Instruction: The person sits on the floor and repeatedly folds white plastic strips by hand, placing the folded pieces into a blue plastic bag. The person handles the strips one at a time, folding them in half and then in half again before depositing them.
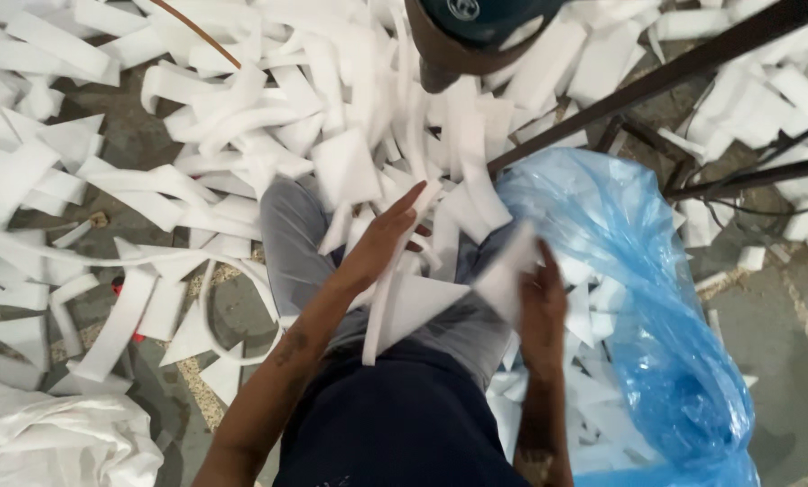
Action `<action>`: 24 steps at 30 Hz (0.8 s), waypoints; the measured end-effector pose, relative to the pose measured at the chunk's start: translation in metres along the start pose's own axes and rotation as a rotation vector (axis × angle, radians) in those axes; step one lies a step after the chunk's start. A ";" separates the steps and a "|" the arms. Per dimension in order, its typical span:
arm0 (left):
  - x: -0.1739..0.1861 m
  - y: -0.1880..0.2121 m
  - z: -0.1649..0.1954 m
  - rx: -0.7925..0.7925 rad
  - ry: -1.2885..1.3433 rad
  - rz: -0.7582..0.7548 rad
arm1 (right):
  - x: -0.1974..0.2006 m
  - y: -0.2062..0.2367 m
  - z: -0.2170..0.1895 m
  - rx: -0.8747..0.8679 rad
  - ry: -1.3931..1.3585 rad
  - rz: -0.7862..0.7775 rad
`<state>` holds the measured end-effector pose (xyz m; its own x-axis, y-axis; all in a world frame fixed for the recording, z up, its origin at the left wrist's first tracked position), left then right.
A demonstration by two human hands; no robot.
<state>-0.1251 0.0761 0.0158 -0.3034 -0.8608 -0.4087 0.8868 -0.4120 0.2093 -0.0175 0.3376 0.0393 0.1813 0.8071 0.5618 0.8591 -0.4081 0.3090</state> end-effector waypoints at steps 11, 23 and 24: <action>-0.038 0.031 0.048 0.049 -0.030 0.038 | -0.057 0.024 -0.121 0.453 -0.045 -0.190; -0.047 0.036 0.053 -0.042 -0.039 0.003 | -0.070 0.008 -0.107 0.363 -0.102 -0.236; -0.047 0.031 0.054 -0.043 0.030 -0.011 | -0.073 0.003 -0.109 0.346 -0.119 -0.251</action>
<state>-0.1021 0.0873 0.0895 -0.3036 -0.8466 -0.4371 0.8978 -0.4078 0.1661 -0.0806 0.2309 0.0826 -0.0165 0.9147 0.4038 0.9895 -0.0430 0.1380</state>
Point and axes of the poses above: each hand's wrist, its own y-axis away from the middle knuckle, its own x-axis out of the back of the hand, z = x × y, the point moved 7 cm from there along -y, towards the middle knuckle, and after that the axes turned 9 degrees about y, right-handed, at the moved point
